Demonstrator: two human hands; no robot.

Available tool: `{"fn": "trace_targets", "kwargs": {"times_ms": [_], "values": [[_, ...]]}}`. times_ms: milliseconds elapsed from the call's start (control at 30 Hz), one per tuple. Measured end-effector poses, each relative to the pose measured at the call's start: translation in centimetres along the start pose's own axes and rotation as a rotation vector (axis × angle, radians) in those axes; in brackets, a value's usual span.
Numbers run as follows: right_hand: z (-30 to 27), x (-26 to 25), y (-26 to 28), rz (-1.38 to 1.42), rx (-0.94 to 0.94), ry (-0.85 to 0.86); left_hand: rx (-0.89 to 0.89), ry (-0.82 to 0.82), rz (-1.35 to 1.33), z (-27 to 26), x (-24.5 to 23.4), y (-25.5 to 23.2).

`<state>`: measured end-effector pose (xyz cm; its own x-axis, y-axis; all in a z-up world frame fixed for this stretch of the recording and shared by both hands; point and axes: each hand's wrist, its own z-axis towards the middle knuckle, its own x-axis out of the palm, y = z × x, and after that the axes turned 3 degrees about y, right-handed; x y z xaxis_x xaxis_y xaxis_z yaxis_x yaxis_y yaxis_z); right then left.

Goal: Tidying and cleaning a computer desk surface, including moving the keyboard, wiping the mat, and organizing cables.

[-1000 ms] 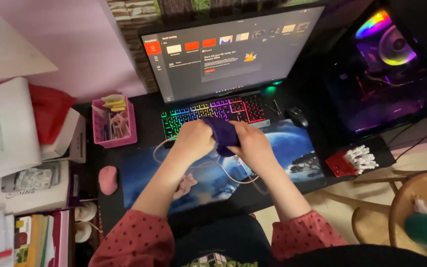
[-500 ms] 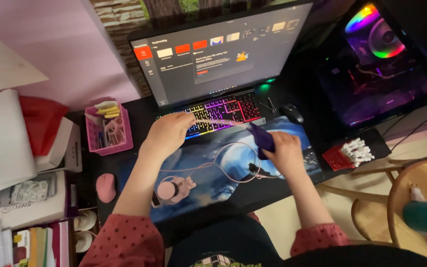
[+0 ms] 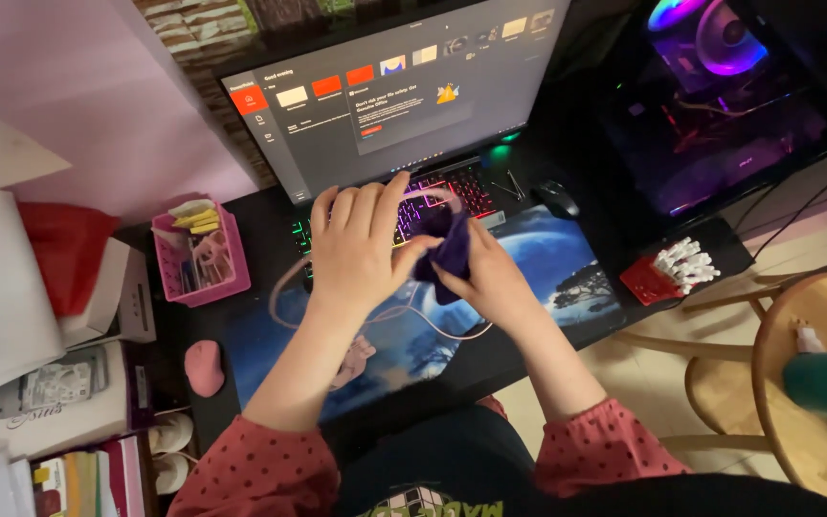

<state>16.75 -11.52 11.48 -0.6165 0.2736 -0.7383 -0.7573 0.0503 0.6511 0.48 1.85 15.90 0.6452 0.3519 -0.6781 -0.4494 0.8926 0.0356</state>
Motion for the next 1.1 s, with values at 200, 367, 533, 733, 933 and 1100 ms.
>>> {"fn": "trace_targets", "kwargs": {"times_ms": [200, 367, 533, 733, 933, 1100], "values": [[-0.2, 0.8, -1.6, -0.254, -0.188, -0.045, 0.087, -0.007, -0.030, 0.5, 0.9, -1.2], [-1.6, 1.8, -4.7, -0.290, -0.251, -0.195, 0.032, 0.055, -0.308, 0.3, -2.0, 0.1], [-4.0, 4.4, -10.7, -0.527, -0.181, -0.257, -0.199, 0.017, -0.346, -2.4, -1.7, 3.2], [-7.6, 3.9, -16.1, -0.372, 0.148, -0.231, -0.243, 0.125, -0.127, -2.7, -5.0, 7.6], [-7.7, 0.7, -18.0, -0.454, 0.100, -0.294, -0.510, 0.239, -0.235, -6.0, -4.6, 8.6], [-6.8, -1.4, -19.0, 0.319, 0.345, -0.439, -0.550, 0.260, -0.242, -7.4, -2.8, 6.8]]}}
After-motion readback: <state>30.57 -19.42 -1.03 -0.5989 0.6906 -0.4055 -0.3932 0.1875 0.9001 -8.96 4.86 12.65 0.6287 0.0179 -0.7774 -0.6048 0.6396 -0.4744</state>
